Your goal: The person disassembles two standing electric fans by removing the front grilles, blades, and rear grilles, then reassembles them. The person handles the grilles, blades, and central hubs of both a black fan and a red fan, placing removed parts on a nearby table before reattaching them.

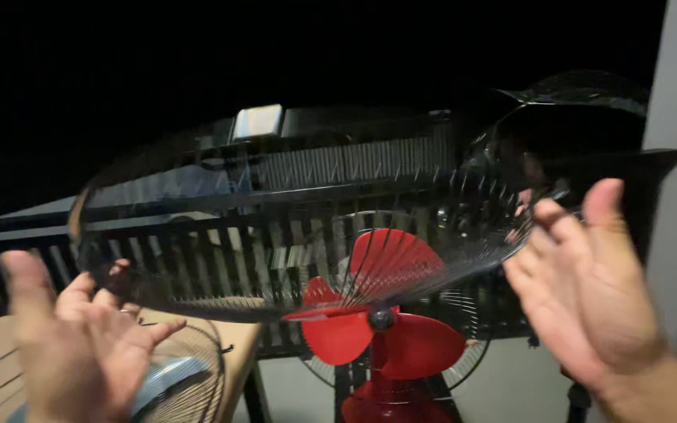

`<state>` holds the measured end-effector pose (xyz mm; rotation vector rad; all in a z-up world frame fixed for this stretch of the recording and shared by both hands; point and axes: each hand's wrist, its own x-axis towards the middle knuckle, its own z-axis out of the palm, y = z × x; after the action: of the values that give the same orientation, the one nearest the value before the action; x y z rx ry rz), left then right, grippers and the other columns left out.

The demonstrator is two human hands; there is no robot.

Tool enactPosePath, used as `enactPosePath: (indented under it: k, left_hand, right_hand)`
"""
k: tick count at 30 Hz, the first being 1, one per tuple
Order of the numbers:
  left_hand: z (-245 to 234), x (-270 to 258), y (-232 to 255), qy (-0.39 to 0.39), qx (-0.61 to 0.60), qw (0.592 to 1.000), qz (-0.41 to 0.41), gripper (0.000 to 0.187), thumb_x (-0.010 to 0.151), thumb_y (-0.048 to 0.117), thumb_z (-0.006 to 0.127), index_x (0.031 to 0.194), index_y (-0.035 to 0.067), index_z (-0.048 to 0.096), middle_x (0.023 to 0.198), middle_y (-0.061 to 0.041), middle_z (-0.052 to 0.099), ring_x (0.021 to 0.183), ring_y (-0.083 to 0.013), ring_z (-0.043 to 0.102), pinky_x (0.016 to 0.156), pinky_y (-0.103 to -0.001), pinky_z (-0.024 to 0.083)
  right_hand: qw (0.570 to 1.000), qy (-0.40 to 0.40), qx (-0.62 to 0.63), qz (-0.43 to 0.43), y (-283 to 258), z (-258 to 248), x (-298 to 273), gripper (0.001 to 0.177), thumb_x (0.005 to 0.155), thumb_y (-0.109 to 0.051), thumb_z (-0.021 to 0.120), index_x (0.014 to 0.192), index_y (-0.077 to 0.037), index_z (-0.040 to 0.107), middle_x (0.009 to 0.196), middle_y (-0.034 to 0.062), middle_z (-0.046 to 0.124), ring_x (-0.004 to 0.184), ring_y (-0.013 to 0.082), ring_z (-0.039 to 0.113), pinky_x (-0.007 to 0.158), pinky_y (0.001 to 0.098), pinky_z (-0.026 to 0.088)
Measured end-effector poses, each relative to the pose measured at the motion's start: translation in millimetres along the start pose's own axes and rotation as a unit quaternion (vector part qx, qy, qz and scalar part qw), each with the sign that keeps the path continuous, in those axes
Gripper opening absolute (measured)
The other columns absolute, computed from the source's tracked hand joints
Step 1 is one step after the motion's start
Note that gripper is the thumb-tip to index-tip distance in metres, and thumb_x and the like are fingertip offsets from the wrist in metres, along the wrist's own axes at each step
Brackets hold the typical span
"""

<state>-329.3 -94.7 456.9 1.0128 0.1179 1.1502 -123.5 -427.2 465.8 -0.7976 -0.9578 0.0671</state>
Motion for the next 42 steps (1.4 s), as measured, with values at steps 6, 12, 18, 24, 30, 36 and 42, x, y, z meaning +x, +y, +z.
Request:
enactPosePath:
  k: [6, 12, 18, 24, 30, 36, 42]
  left_hand:
    - [-82.8, 4.8, 38.2, -0.120, -0.041, 0.991, 0.053, 0.052, 0.102, 0.041, 0.038, 0.116, -0.006, 0.054, 0.114, -0.022, 0.065, 0.107, -0.0359, 0.064, 0.096, -0.054, 0.049]
    - [-206.9, 12.5, 46.3, 0.027, 0.065, 0.998, 0.010, 0.035, 0.102, 0.024, 0.040, 0.108, -0.002, 0.062, 0.098, -0.015, 0.071, 0.089, -0.0274, 0.068, 0.084, -0.042, 0.056]
    - [-355.9, 43.1, 54.0, 0.161, 0.159, 0.974, 0.006, 0.032, 0.102, 0.012, 0.044, 0.131, 0.000, 0.049, 0.104, -0.014, 0.067, 0.090, -0.0235, 0.068, 0.079, -0.042, 0.058]
    - [-480.6, 76.3, 43.5, 0.254, 0.223, 0.941, -0.033, 0.050, 0.098, 0.001, 0.047, 0.147, 0.002, 0.036, 0.110, -0.012, 0.067, 0.092, -0.0194, 0.070, 0.075, -0.040, 0.059]
    - [-555.9, 98.2, 21.7, 0.279, 0.285, 0.916, -0.031, 0.059, 0.097, 0.000, 0.060, 0.152, -0.008, 0.040, 0.102, -0.014, 0.066, 0.087, -0.0227, 0.066, 0.078, -0.032, 0.056]
    - [-589.7, 91.9, 13.4, 0.281, 0.726, 0.626, -0.048, 0.080, 0.088, 0.030, 0.078, 0.153, -0.003, 0.047, 0.114, -0.025, 0.078, 0.113, -0.0363, 0.072, 0.103, -0.042, 0.052]
    - [-517.0, 86.1, 6.3, 0.242, 0.822, 0.515, 0.019, 0.101, 0.076, 0.041, 0.083, 0.156, -0.005, 0.041, 0.118, -0.029, 0.073, 0.114, -0.0409, 0.070, 0.099, -0.048, 0.052]
  right_hand:
    - [0.976, -0.017, 0.108, 0.188, 55.7, 32.8, -5.2, 0.038, 0.094, -0.031, 0.059, 0.116, 0.000, 0.062, 0.118, 0.0115, 0.069, 0.113, 0.0216, 0.062, 0.103, 0.0391, 0.046]
    - [0.932, -0.032, 0.110, 0.344, 136.3, 60.9, 0.8, 0.030, 0.090, -0.016, 0.068, 0.115, -0.007, 0.055, 0.101, 0.0041, 0.066, 0.096, 0.0163, 0.062, 0.087, 0.0325, 0.047]
    - [0.907, -0.035, 0.064, 0.415, 207.8, 102.0, 4.6, 0.097, 0.074, -0.002, 0.079, 0.153, -0.008, 0.022, 0.117, 0.0102, 0.065, 0.103, 0.0185, 0.061, 0.092, 0.0342, 0.049]
    - [0.914, -0.157, 0.094, 0.363, 256.1, 144.9, -1.9, 0.092, 0.072, 0.003, 0.080, 0.153, 0.005, 0.037, 0.143, 0.0149, 0.060, 0.130, 0.0215, 0.058, 0.115, 0.0344, 0.041]
    - [0.902, -0.134, 0.019, 0.411, 289.2, 168.2, -3.8, 0.091, 0.069, 0.006, 0.077, 0.152, -0.005, 0.045, 0.146, 0.0052, 0.062, 0.130, 0.0180, 0.060, 0.114, 0.0351, 0.039]
    - [0.895, -0.128, -0.159, 0.397, 319.4, 162.2, -12.1, 0.105, 0.065, 0.000, 0.089, 0.156, -0.016, 0.039, 0.155, 0.0143, 0.043, 0.142, 0.0227, 0.045, 0.117, 0.0406, 0.036]
    - [0.921, -0.208, -0.212, 0.252, 331.4, 143.5, -33.5, 0.088, 0.067, -0.020, 0.091, 0.146, -0.006, 0.055, 0.151, 0.0193, 0.058, 0.144, 0.0264, 0.051, 0.118, 0.0402, 0.039]
